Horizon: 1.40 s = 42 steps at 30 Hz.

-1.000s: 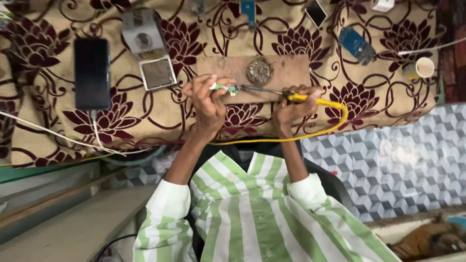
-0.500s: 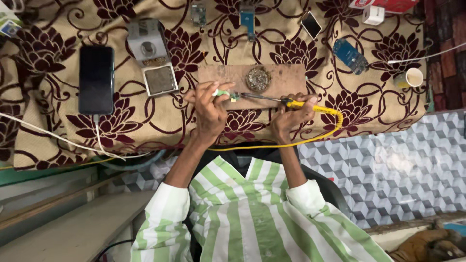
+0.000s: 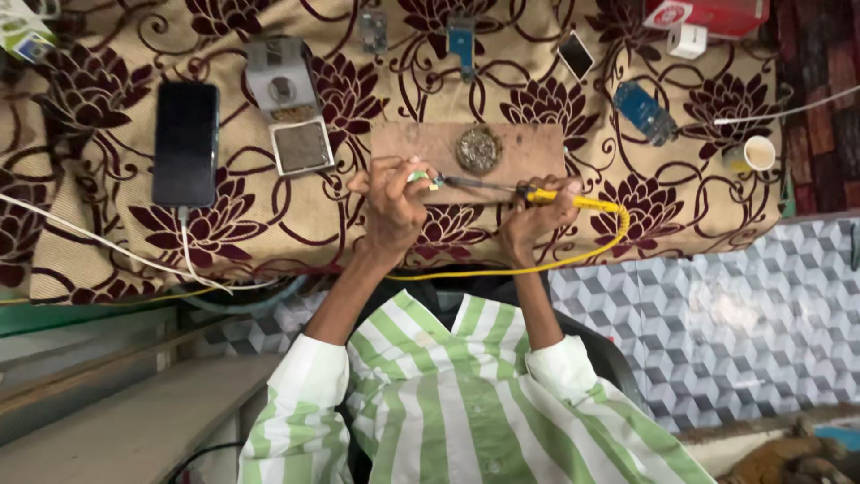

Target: The person uses a soldering iron and solder wire to apply solder to a small electronic component held in the left hand. The person repeatedly melts solder onto the component while seated at a cluttered workbench.

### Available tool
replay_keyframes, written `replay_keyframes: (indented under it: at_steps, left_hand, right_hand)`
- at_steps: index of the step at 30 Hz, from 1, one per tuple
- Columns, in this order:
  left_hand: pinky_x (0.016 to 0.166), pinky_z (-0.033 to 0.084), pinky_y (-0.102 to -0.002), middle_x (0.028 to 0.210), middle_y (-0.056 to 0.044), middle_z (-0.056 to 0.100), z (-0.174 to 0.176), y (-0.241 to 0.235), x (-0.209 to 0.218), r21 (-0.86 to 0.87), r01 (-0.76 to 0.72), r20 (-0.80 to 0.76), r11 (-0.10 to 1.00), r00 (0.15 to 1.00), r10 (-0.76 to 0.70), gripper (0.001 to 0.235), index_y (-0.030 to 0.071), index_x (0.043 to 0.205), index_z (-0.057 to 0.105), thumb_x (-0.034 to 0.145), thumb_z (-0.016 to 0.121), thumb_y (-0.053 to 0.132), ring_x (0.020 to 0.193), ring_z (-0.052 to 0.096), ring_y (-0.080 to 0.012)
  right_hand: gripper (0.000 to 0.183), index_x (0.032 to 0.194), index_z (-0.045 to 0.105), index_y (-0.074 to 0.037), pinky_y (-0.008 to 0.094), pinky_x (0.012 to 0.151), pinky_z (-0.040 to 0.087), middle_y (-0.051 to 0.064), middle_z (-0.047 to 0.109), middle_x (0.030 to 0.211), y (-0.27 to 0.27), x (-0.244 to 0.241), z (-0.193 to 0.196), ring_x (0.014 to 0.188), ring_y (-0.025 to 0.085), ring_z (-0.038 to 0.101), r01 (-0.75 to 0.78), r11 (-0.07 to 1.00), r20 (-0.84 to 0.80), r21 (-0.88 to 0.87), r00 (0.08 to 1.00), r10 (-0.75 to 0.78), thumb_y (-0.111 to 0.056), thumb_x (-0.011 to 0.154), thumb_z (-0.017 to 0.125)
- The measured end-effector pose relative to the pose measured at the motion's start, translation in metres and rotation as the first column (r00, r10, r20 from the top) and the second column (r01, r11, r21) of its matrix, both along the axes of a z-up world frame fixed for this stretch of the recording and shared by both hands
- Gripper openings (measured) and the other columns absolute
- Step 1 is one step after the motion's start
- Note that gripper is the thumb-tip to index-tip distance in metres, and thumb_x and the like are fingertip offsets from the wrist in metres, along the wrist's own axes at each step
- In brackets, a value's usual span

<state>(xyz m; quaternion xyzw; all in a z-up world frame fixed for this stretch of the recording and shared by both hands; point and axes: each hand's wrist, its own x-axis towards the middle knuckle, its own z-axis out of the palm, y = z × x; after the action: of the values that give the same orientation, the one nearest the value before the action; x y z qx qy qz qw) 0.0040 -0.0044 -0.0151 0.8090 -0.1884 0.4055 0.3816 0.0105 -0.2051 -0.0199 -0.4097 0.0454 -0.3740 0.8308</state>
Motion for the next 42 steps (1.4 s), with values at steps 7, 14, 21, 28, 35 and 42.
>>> replay_keyframes:
  at_steps: [7,14,21,28,35,42]
  left_hand:
    - [0.1,0.028,-0.04,0.093,0.008,0.075,0.004,-0.002,0.0,0.024,-0.089,0.062,0.996,0.994,0.087,0.05,0.012,0.141,0.032,0.103,0.064,0.006,0.1,0.054,-0.0164]
    - [0.093,0.042,-0.029,0.099,0.002,0.074,0.005,0.0,0.003,-0.039,0.02,0.011,0.999,1.0,-0.019,0.052,0.01,0.143,0.031,0.104,0.063,-0.002,0.105,0.053,-0.0189]
    - [0.096,0.028,-0.044,0.097,0.007,0.074,0.024,0.002,-0.009,0.016,-0.072,0.025,0.997,0.997,0.071,0.056,0.014,0.138,0.034,0.096,0.066,-0.002,0.101,0.056,-0.0197]
    - [0.082,0.035,-0.037,0.1,-0.001,0.069,0.008,-0.001,-0.009,0.005,-0.087,-0.014,0.996,0.996,0.087,0.058,0.014,0.14,0.035,0.095,0.069,-0.003,0.094,0.06,-0.0184]
    - [0.074,0.056,-0.024,0.11,-0.012,0.054,0.003,-0.002,-0.001,-0.099,0.011,-0.002,0.995,1.0,-0.011,0.066,0.01,0.144,0.03,0.093,0.062,-0.016,0.102,0.064,-0.0219]
    - [0.074,0.058,-0.021,0.113,-0.022,0.048,0.014,0.001,-0.008,-0.168,0.113,-0.124,0.979,0.983,-0.135,0.063,0.009,0.145,0.028,0.097,0.058,-0.017,0.103,0.069,-0.0221]
  right_hand:
    - [0.042,0.087,0.041,-0.008,0.025,0.037,0.032,0.002,0.042,0.073,0.003,0.0,0.001,0.049,0.01,0.044,0.002,0.999,0.004,-0.046,1.0,-0.002,-0.042,0.109,0.054]
    - [0.032,0.087,0.042,-0.007,0.027,0.037,0.034,0.005,0.048,0.077,0.001,0.003,0.001,0.051,0.013,0.049,0.044,0.999,-0.057,0.015,0.997,-0.044,-0.03,0.108,0.051]
    - [0.025,0.09,0.042,-0.008,0.025,0.041,0.036,0.005,0.049,0.07,-0.003,-0.001,0.0,0.051,0.012,0.046,0.02,0.992,-0.096,-0.126,0.995,-0.033,-0.024,0.109,0.048]
    - [0.028,0.089,0.045,-0.005,0.029,0.064,0.05,0.006,0.056,0.078,-0.004,-0.002,0.002,0.068,0.014,0.054,0.112,0.901,0.009,-0.419,0.993,-0.12,-0.023,0.11,0.05]
    - [0.029,0.088,0.048,-0.001,0.027,0.063,0.043,0.007,0.058,0.08,0.005,-0.009,0.031,0.07,0.011,0.051,-0.01,0.741,-0.12,-0.672,0.988,-0.095,-0.023,0.107,0.048]
    - [0.027,0.085,0.049,-0.002,0.029,0.06,0.045,0.007,0.057,0.074,0.012,-0.008,0.058,0.066,0.013,0.054,-0.098,0.549,-0.148,-0.83,0.988,-0.047,-0.017,0.108,0.046]
